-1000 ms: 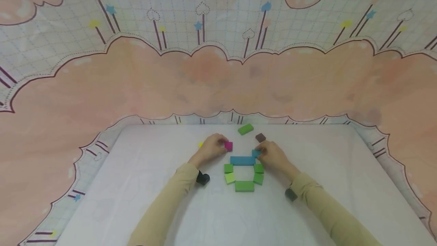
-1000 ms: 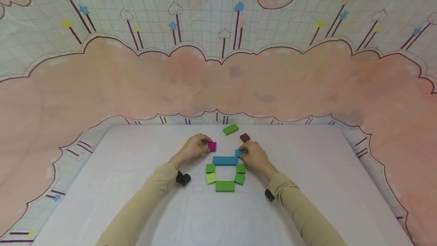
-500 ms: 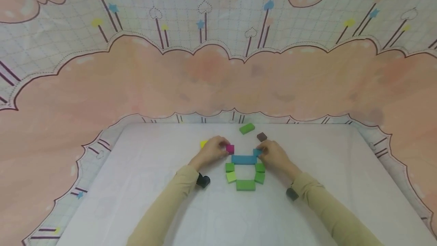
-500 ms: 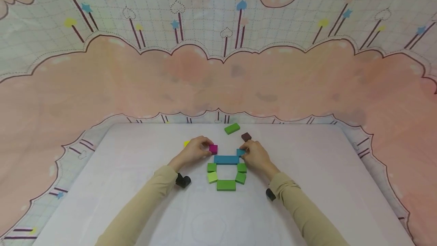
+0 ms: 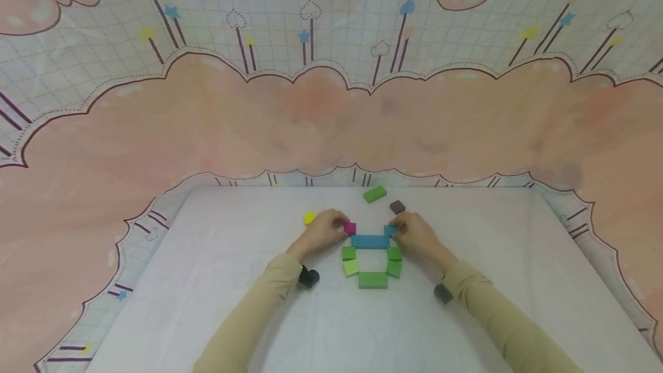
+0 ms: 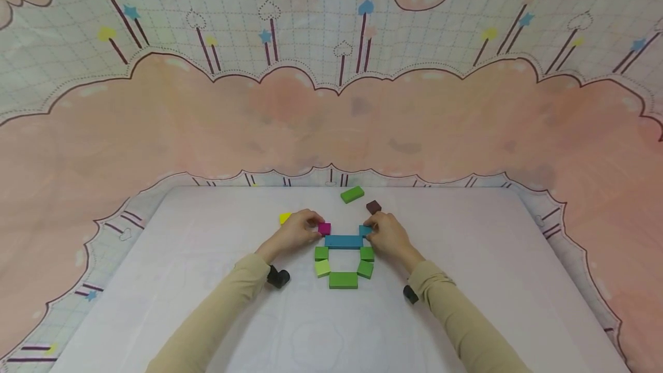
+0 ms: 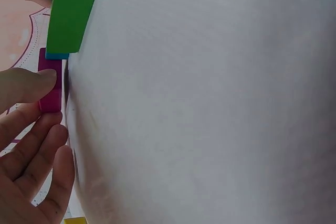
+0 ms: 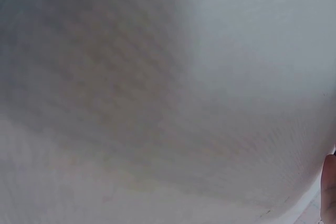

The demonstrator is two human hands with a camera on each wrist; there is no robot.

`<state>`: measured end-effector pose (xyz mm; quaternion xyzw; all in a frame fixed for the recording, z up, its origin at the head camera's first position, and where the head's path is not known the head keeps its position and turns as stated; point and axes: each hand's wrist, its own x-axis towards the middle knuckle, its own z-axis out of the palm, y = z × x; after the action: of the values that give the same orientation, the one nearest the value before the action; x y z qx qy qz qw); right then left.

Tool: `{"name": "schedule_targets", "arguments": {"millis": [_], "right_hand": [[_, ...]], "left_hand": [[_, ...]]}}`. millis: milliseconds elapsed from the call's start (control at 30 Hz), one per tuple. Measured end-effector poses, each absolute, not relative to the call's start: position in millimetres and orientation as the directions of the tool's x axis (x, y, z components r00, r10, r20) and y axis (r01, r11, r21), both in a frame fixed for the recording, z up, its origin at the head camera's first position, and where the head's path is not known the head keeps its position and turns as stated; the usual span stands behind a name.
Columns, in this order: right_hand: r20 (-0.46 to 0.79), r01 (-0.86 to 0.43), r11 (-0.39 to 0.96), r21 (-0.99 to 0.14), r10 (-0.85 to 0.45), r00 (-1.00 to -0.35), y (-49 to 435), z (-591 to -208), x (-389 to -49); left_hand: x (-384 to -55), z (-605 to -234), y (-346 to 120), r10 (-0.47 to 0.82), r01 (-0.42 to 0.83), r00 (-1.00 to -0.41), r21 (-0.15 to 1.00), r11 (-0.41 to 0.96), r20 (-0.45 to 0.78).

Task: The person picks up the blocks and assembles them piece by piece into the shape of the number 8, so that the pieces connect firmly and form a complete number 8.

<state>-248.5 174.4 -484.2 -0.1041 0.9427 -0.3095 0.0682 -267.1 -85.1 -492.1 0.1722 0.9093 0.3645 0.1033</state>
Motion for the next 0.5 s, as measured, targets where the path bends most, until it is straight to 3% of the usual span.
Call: {"name": "schedule_targets", "arguments": {"millis": [500], "right_hand": [[-0.062,-0.138,0.794,-0.592,-0.215,-0.975,173.4,-487.2,-248.6]], "left_hand": [[-265.9,-494.1,-86.2,0.412,0.283,-0.91,0.683,0.673,-0.03]]}}
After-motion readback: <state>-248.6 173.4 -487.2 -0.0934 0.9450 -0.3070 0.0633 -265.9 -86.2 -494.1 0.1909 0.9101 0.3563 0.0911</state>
